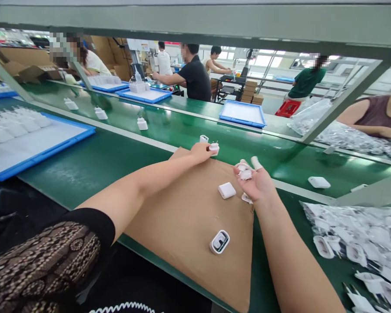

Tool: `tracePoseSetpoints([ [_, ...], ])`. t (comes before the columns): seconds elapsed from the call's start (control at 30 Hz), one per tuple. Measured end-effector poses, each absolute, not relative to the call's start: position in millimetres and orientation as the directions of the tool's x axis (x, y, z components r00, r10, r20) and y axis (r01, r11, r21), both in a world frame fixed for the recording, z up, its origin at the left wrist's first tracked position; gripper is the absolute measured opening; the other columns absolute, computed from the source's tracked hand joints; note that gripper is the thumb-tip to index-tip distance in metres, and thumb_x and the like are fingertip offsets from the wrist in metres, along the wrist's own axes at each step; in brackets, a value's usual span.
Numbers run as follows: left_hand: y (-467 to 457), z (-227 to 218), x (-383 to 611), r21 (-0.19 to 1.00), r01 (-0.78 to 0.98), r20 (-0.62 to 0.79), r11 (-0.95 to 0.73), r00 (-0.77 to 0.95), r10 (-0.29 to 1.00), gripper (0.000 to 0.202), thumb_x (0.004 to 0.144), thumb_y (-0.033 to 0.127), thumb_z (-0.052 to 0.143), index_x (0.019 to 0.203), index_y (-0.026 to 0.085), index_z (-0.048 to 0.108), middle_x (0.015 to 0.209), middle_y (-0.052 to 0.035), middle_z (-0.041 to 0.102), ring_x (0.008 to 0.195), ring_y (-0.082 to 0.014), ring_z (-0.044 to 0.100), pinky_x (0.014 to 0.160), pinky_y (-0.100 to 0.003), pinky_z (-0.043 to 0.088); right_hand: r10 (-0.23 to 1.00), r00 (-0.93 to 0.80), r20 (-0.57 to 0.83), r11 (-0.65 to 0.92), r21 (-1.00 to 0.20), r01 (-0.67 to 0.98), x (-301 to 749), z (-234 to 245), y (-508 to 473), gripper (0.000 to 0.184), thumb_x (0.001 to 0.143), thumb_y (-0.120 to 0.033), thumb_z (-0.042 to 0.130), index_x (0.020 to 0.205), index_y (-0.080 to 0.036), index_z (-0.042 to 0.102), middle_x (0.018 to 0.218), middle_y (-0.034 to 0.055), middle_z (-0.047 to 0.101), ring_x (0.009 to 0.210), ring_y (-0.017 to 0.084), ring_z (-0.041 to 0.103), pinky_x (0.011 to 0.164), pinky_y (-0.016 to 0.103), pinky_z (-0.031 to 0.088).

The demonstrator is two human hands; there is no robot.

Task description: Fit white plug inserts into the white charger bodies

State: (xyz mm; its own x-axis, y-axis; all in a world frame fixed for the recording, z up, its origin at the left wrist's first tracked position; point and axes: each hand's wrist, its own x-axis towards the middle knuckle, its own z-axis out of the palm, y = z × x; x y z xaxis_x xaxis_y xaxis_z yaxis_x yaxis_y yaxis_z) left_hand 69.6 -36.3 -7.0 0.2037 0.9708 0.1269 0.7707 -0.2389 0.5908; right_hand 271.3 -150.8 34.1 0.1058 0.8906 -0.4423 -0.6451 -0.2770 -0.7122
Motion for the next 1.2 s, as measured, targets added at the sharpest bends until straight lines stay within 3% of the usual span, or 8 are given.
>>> tracePoseSetpoints([
  [0.17,-2,-15,88,0.566,0.802,0.140,-0.194,0.138,0.980,0.026,0.087,0.033,0.066,0.103,0.014,0.074,0.108,-0.0159,0.072,0.107,-0.0322,0.065,0.096,-0.039,0.050,0.942,0.016,-0.336,-0.274,-0.793,-0.544,271,21,-154,0.016,0.081,-0.005,0.066,0.090,-0.019,0.065,0.092,0.0085,0.070,0.083,0.016,0.071,0.071,0.024,0.065],
  [0.37,0,-25,68,0.549,0.827,0.406,-0.121,-0.137,0.903,0.054,0.085,0.024,0.063,0.137,0.017,0.052,0.149,-0.0164,0.048,0.143,-0.0324,0.039,0.119,-0.042,0.032,0.940,0.094,-0.329,-0.261,-0.866,-0.427,264,21,-154,0.006,0.093,-0.024,0.068,0.092,-0.019,0.069,0.098,0.0095,0.074,0.076,0.012,0.070,0.040,0.010,0.045],
  [0.43,11,-26,54,0.560,0.827,0.369,-0.047,-0.198,0.908,0.065,0.080,0.021,0.069,0.141,0.016,0.048,0.157,-0.0177,0.039,0.149,-0.0350,0.030,0.122,-0.045,0.028,0.935,0.097,-0.342,-0.274,-0.867,-0.417,260,23,-155,0.011,0.096,-0.026,0.063,0.091,-0.018,0.068,0.094,0.0087,0.074,0.070,0.010,0.067,0.038,0.010,0.042],
  [0.63,34,-29,11,0.605,0.796,0.145,-0.025,-0.079,0.986,0.035,0.091,0.019,0.063,0.126,0.018,0.057,0.136,-0.0137,0.060,0.122,-0.0244,0.060,0.106,-0.035,0.045,0.953,0.133,-0.271,-0.229,-0.936,-0.268,251,19,-158,0.010,0.094,-0.025,0.065,0.088,-0.018,0.063,0.087,0.0088,0.073,0.062,0.011,0.065,0.037,0.012,0.040],
  [0.73,29,-30,0,0.605,0.796,0.167,-0.027,-0.094,0.981,0.034,0.094,0.023,0.063,0.126,0.017,0.057,0.145,-0.0138,0.055,0.130,-0.0239,0.056,0.110,-0.035,0.043,0.939,0.189,-0.287,-0.231,-0.935,-0.269,248,16,-157,0.004,0.094,-0.019,0.060,0.091,-0.020,0.061,0.086,0.0063,0.073,0.064,0.012,0.067,0.041,0.013,0.044],
  [0.9,31,-26,0,0.632,0.775,0.158,-0.026,-0.096,0.983,0.074,0.082,0.028,0.080,0.147,0.019,0.047,0.157,-0.0160,0.047,0.149,-0.0319,0.039,0.119,-0.039,0.035,0.951,0.114,-0.288,-0.252,-0.933,-0.258,243,13,-160,0.005,0.091,-0.021,0.063,0.090,-0.019,0.068,0.095,0.0087,0.075,0.073,0.013,0.070,0.048,0.015,0.050],
  [1.1,40,-22,8,0.708,0.706,0.129,0.008,-0.140,0.982,0.039,0.092,0.024,0.064,0.131,0.021,0.062,0.133,-0.0115,0.069,0.125,-0.0272,0.062,0.105,-0.037,0.048,0.971,0.057,-0.233,-0.219,-0.958,-0.186,244,14,-166,0.023,0.073,-0.020,0.078,0.094,-0.020,0.068,0.094,0.0083,0.075,0.081,0.017,0.072,0.049,0.017,0.048],
  [1.2,32,-14,4,0.722,0.692,0.196,0.001,-0.205,0.959,0.037,0.098,0.021,0.053,0.134,0.019,0.059,0.138,-0.0122,0.065,0.129,-0.0254,0.059,0.109,-0.035,0.046,0.973,0.104,-0.207,-0.185,-0.964,-0.190,246,15,-165,0.030,0.068,-0.024,0.081,0.092,-0.022,0.063,0.084,0.0054,0.074,0.070,0.017,0.069,0.041,0.016,0.038],
])
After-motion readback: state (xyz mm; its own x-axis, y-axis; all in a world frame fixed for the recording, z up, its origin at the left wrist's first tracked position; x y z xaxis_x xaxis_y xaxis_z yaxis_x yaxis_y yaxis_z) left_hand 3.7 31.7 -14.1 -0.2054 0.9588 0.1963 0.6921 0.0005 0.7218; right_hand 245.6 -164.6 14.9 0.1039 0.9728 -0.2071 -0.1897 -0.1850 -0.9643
